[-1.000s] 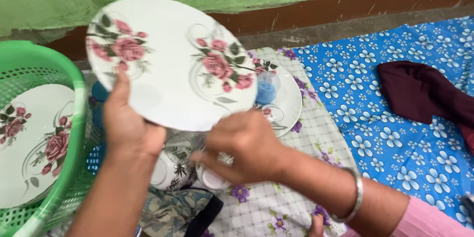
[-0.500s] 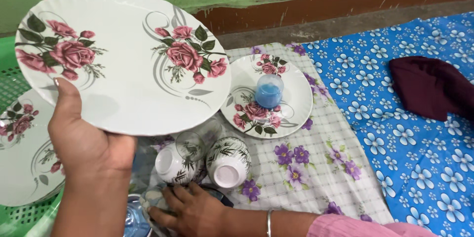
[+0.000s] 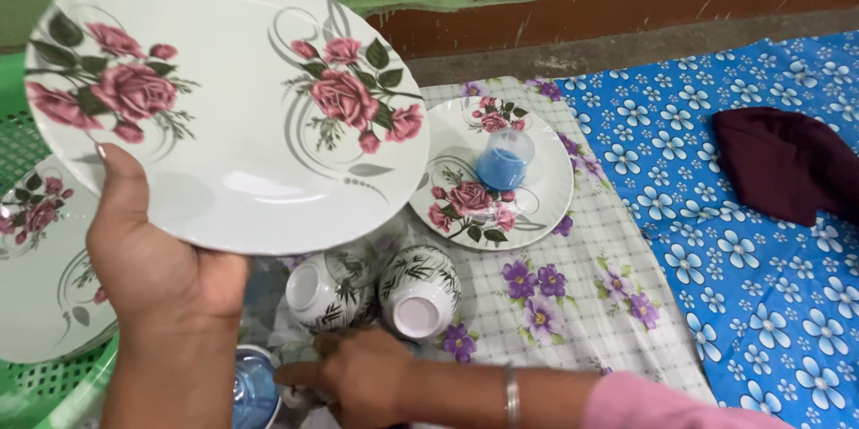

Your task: The person wipes a floral-patterned plate with a cloth, cleaning both the top and bottom surfaces, then places it in a green basket. They repeat this process with a second plate.

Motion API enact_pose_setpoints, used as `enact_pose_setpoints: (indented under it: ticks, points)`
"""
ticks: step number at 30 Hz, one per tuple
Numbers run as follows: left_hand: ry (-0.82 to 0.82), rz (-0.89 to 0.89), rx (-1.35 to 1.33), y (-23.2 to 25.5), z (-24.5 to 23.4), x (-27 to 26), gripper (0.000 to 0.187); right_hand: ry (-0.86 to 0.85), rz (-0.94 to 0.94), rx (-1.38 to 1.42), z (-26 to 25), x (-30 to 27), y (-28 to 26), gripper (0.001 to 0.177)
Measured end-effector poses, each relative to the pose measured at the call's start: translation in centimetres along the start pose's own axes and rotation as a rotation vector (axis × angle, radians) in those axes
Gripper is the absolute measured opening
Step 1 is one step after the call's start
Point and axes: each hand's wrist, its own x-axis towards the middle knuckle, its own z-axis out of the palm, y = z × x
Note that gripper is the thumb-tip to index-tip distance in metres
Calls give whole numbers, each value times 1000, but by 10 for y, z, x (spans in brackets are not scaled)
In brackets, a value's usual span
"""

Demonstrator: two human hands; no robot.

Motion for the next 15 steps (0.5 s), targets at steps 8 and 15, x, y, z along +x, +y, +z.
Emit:
enact_pose_setpoints:
  ticks: [8, 15]
  points:
    - [-74, 68, 7, 7, -5, 2, 55, 55, -319, 74, -176, -74, -59, 61]
    - [9, -88, -9, 5, 46, -22, 56, 642, -118, -47, -220, -61, -45, 67]
